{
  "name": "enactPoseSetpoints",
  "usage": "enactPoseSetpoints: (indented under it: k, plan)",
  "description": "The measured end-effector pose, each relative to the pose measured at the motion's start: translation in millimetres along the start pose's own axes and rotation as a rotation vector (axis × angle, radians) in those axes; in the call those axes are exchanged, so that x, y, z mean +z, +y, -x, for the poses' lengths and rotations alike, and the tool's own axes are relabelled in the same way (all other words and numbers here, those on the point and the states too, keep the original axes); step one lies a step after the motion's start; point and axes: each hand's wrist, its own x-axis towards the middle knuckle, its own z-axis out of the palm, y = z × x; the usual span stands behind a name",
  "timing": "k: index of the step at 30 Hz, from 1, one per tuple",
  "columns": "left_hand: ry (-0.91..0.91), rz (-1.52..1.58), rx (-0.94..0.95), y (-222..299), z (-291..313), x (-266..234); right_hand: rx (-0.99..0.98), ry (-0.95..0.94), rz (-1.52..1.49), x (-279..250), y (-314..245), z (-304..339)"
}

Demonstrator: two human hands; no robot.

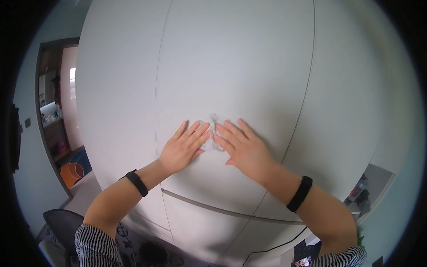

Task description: Cleaning the surface of a wardrobe with a wet wipe.

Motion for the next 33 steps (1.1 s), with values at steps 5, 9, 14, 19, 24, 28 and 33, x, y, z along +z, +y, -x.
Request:
enactPoseSetpoints:
  k: [5, 9, 14, 19, 24, 28, 33]
  plan:
    - [0.171, -0.015, -0.144, -2, -72, -20, 0.201, 0.226, -0.023, -23, 52, -5]
    - [0.267, -0.011, -0.168, 6, -107, -26, 0.309, 0.313, 0.003, -32, 64, -6]
    - [0.207, 0.031, -0.118, 20, -97, -15, 0.277, 0.270, -0.040, -14, 48, 14]
    - [0.089, 0.032, 0.004, 34, -62, -1, 0.206, 0.158, -0.086, 1, 17, 40]
    - [0.033, 0.041, 0.149, 31, -47, 2, 0.052, 0.060, -0.028, 2, 16, 57]
    - [0.101, -0.080, 0.182, 16, -85, -18, 0.092, 0.166, -0.021, -16, 49, 45]
    - [0.254, -0.068, 0.014, 22, -134, -29, 0.300, 0.315, 0.110, -36, 79, 30]
